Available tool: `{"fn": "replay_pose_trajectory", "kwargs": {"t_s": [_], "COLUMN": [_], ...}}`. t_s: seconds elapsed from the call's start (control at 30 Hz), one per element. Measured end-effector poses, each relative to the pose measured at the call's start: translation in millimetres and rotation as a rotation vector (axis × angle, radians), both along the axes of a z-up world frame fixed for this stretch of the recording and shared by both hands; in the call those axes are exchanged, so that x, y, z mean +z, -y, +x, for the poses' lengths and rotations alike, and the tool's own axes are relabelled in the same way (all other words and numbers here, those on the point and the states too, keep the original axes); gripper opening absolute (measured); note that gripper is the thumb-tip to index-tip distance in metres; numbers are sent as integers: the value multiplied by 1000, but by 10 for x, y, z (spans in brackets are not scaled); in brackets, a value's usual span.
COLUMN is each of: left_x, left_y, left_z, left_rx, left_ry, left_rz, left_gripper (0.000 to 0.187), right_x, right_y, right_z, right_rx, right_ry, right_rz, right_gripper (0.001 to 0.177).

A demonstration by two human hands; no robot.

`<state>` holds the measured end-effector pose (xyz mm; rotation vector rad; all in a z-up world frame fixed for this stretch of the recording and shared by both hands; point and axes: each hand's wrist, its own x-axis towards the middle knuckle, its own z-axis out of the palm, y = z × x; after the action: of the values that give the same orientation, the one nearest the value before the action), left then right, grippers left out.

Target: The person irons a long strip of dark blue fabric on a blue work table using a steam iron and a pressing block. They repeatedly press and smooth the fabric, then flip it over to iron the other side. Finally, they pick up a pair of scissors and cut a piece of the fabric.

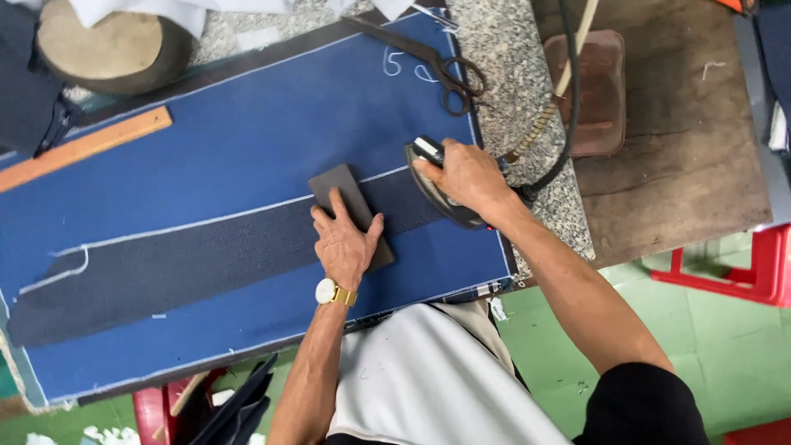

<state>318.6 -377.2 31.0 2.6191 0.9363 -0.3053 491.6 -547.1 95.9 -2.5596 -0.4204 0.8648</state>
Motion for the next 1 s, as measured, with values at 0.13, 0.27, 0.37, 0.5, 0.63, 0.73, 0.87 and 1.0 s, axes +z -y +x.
{"fn": "replay_pose_trajectory", "kwargs": {"t_s": [0.13,0.27,0.37,0.5,0.63,0.73,0.87,1.0], "left_x": [-35,-112,-176,-155,-5,94,209,143], "left_y": [19,15,-12,-161,-534,-1029,-1859,-2732], "left_z": [-21,-23,-18,-128,-536,-965,-1694,-2425], "left_rx": [47,23,23,11,25,108,289,344], "left_ry": [63,73,124,211,262,226,179,199], "left_rz": [32,72,51,-53,-90,-100,47,232], "left_gripper": [98,100,100,97,92,90,88,86], "right_x": [129,248,357,546,636,795,778,765], "right_y": [-51,-64,-140,-314,-533,-855,-1312,-1944], "right_z": [2,-71,-146,-285,-466,-691,-1037,-1441], "right_rx": [72,76,138,185,207,210,297,377], "right_ry": [-5,-64,-80,-105,-134,-183,-200,-192], "right_rz": [19,9,-82,-159,-164,-170,-150,-86], "right_gripper": [63,57,54,52,46,39,46,53]}}
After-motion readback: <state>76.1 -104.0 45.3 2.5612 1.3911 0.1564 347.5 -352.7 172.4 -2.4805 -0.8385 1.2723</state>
